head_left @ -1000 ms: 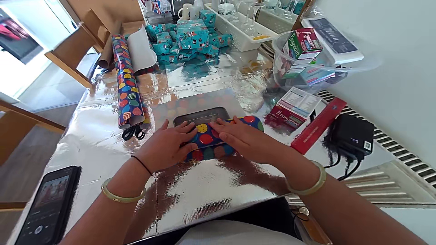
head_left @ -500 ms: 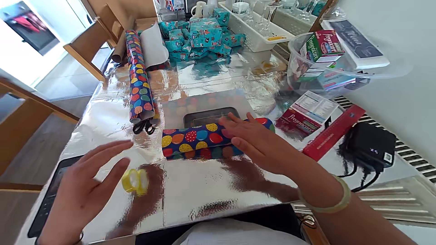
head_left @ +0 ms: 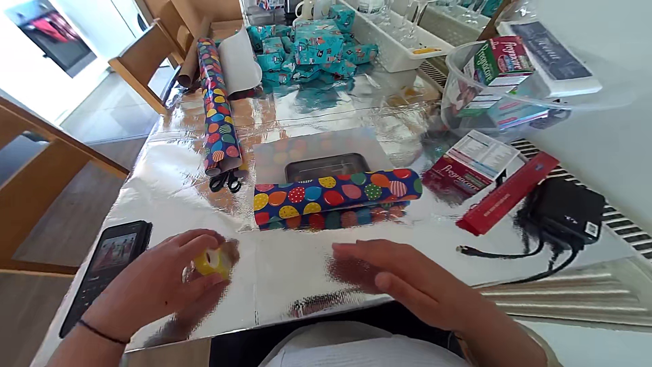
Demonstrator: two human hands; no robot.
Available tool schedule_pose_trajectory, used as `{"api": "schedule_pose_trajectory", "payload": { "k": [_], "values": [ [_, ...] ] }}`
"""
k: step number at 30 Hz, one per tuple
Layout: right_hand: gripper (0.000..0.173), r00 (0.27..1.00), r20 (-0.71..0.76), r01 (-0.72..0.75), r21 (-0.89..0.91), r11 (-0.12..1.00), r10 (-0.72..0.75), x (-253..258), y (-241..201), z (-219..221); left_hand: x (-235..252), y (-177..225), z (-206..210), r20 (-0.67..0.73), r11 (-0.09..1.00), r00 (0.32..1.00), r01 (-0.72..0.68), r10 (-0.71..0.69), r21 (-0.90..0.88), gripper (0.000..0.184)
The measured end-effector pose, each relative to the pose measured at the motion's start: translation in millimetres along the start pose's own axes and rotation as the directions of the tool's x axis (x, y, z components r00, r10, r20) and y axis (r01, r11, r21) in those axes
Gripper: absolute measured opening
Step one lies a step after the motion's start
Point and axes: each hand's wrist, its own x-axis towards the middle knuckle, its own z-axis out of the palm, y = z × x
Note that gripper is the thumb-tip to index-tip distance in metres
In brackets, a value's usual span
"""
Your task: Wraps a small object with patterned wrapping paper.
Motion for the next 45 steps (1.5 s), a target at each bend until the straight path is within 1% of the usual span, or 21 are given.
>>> {"api": "schedule_pose_trajectory", "payload": {
  "k": [3, 4, 7, 9, 12, 14, 16, 18, 20, 22, 23, 24, 26, 28, 31, 33, 35, 38, 41, 43, 45],
  "values": [
    [0.068, 1.000, 0.025, -0.016, 0.053, 0.998, 0.015, -6.7, 0.7, 1.3, 17.2, 2.3, -4.2, 0.111, 0.993, 0.991, -0.088, 0.079, 0.077, 0.033],
    [0.068, 0.999, 0.022, -0.027, 0.058, 0.998, 0.026, -8.6, 1.1, 1.5, 21.3, 6.2, -6.1, 0.141, 0.988, 0.985, -0.112, 0.097, 0.102, 0.031],
    [0.067, 0.999, 0.009, -0.044, 0.061, 0.997, 0.043, -13.2, 3.5, 1.8, 26.0, 14.7, -9.4, 0.167, 0.962, 0.975, -0.179, 0.145, 0.207, 0.036],
    [0.066, 0.999, 0.002, -0.043, 0.067, 0.997, 0.043, -15.4, 5.3, 1.8, 23.9, 15.4, -9.5, 0.108, 0.930, 0.970, -0.242, 0.220, 0.276, 0.030],
    [0.066, 0.999, -0.008, -0.031, 0.073, 0.997, 0.032, -16.4, 6.9, 1.6, 17.6, 23.3, -14.4, 0.007, 0.883, 0.950, -0.294, 0.313, 0.365, 0.034],
    [0.066, 1.000, -0.010, -0.029, 0.075, 0.997, 0.030, -15.9, 7.7, 0.9, 12.8, 33.7, -19.6, -0.088, 0.878, 0.943, -0.262, 0.322, 0.400, 0.030],
    [0.066, 0.999, -0.020, -0.038, 0.086, 0.996, 0.040, -14.9, 9.6, 0.8, 8.5, 49.0, -30.4, -0.198, 0.901, 0.934, -0.204, 0.296, 0.384, 0.026],
    [0.063, 0.997, -0.039, -0.059, 0.099, 0.993, 0.063, -13.6, 11.1, 1.7, 6.8, 66.4, -41.0, -0.307, 0.964, 0.930, -0.131, 0.200, 0.233, 0.028],
    [0.055, 0.994, -0.070, -0.072, 0.121, 0.990, 0.081, -7.3, 9.2, 4.3, 14.4, 83.2, -38.3, -0.395, 0.991, 0.917, -0.099, 0.057, -0.087, 0.029],
    [0.046, 0.988, -0.118, -0.077, 0.208, 0.975, 0.103, 3.7, 1.0, 8.5, 29.4, 101.3, -23.3, -0.383, 0.890, 0.923, -0.152, -0.027, -0.430, 0.029],
    [0.043, 0.984, -0.126, -0.083, 0.294, 0.952, 0.125, 9.8, -5.3, 9.6, 37.7, 111.1, -13.5, -0.376, 0.826, 0.926, -0.186, -0.035, -0.532, 0.028],
    [0.042, 0.980, -0.125, -0.094, 0.388, 0.917, 0.154, 15.8, -12.0, 9.8, 45.8, 120.6, -4.3, -0.379, 0.780, 0.925, -0.216, -0.029, -0.588, 0.026],
    [0.047, 0.975, -0.107, -0.108, 0.540, 0.834, 0.195, 25.5, -21.7, 8.8, 59.8, 137.1, 10.0, -0.404, 0.741, 0.915, -0.263, -0.011, -0.618, 0.025],
    [0.048, 0.964, -0.123, -0.114, 0.612, 0.782, 0.237, 30.3, -27.3, 8.0, 70.2, 150.0, 19.5, -0.437, 0.753, 0.900, -0.279, -0.013, -0.596, 0.025],
    [0.043, 0.927, -0.274, -0.066, 0.555, 0.829, 0.257, 31.0, -29.3, 11.2, 80.0, 161.9, 29.2, -0.493, 0.813, 0.870, -0.282, -0.006, -0.509, 0.026],
    [0.044, 0.905, -0.324, -0.066, 0.530, 0.845, 0.274, 29.5, -28.7, 11.5, 82.6, 167.4, 33.4, -0.510, 0.859, 0.860, -0.274, 0.017, -0.432, 0.028],
    [0.041, 0.895, -0.332, -0.082, 0.535, 0.841, 0.299, 28.0, -26.8, 11.8, 84.2, 172.7, 36.4, -0.517, 0.895, 0.855, -0.266, 0.047, -0.358, 0.028],
    [0.022, 0.883, -0.309, -0.122, 0.574, 0.809, 0.353, 25.8, -24.3, 9.6, 86.2, 176.2, 38.9, -0.532, 0.922, 0.840, -0.285, 0.107, -0.264, 0.024],
    [0.007, 0.861, -0.289, -0.181, 0.595, 0.783, 0.418, 22.2, -24.2, 6.0, 85.6, 175.2, 38.4, -0.536, 0.929, 0.836, -0.285, 0.120, -0.235, 0.022],
    [0.005, 0.853, -0.323, -0.168, 0.576, 0.800, 0.411, 20.3, -23.8, 5.7, 85.3, 174.6, 38.0, -0.539, 0.931, 0.834, -0.282, 0.119, -0.231, 0.020],
    [0.006, 0.853, -0.377, -0.124, 0.525, 0.842, 0.360, 18.7, -22.4, 5.4, 85.2, 174.1, 38.1, -0.539, 0.930, 0.834, -0.283, 0.118, -0.236, 0.019]
  ]
}}
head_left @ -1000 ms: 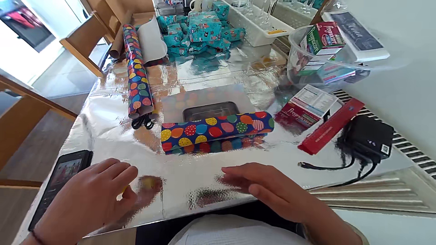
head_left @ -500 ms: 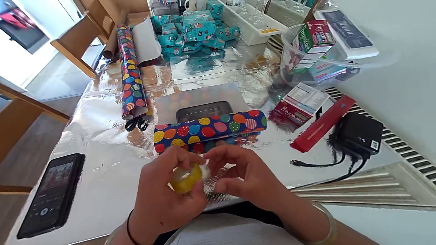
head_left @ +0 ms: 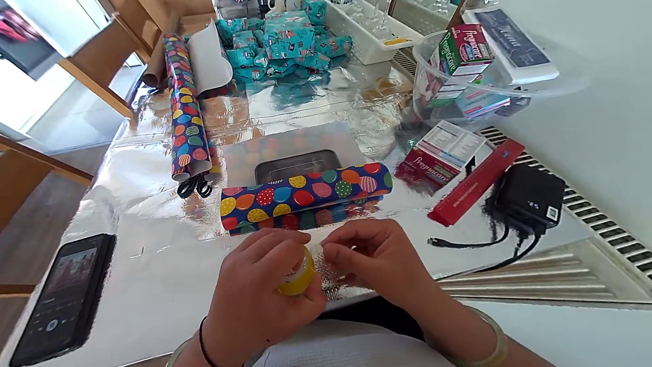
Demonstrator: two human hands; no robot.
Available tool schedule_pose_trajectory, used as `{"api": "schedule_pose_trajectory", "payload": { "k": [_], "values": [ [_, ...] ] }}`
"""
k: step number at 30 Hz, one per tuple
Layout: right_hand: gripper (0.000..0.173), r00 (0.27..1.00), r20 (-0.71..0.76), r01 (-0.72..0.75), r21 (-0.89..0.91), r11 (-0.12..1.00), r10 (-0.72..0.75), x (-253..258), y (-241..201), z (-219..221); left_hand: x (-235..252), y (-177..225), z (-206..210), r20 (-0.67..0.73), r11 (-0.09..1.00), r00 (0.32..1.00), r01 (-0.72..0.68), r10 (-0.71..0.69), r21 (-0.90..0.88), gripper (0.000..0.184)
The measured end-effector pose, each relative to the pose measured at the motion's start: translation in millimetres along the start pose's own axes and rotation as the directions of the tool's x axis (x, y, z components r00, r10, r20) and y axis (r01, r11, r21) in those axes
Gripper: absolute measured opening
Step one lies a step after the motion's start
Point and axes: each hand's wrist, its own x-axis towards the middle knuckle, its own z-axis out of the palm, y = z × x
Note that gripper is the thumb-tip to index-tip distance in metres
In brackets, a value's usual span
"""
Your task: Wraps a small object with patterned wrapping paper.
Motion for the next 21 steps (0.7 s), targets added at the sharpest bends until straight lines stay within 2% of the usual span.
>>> {"api": "schedule_pose_trajectory", "payload": {
  "k": [5, 10, 13, 18, 20, 21],
  "values": [
    [0.007, 0.976, -0.054, 0.196, -0.197, 0.961, -0.210, -1.9, -1.7, -3.3, -1.6, -4.6, -3.0, 0.036, 0.998, 0.998, 0.060, -0.060, 0.021, 0.035],
    [0.007, 0.934, -0.102, 0.303, -0.281, 0.911, -0.342, -4.0, -9.2, -7.6, -6.1, -9.9, -8.7, 0.038, 0.989, 0.990, 0.133, -0.136, 0.060, 0.048],
    [0.005, 0.909, -0.110, 0.355, -0.296, 0.887, -0.401, -5.6, -15.1, -10.5, -4.9, -9.1, -12.4, 0.019, 0.986, 0.988, 0.154, -0.155, 0.068, 0.043],
    [0.007, 0.845, -0.083, 0.474, -0.341, 0.812, -0.528, -17.0, -33.5, -16.0, 3.6, 6.6, -26.6, -0.037, 0.988, 0.987, 0.154, -0.155, -0.027, 0.031],
    [0.007, 0.818, -0.065, 0.508, -0.382, 0.772, -0.571, -25.9, -44.6, -19.4, 10.1, 18.5, -40.8, -0.004, 0.996, 0.996, 0.085, -0.086, -0.020, 0.038],
    [0.008, 0.811, -0.042, 0.521, -0.402, 0.753, -0.584, -30.7, -52.6, -22.5, 13.7, 24.5, -49.0, 0.023, 0.999, 1.000, 0.021, -0.020, -0.026, 0.035]
  ]
}}
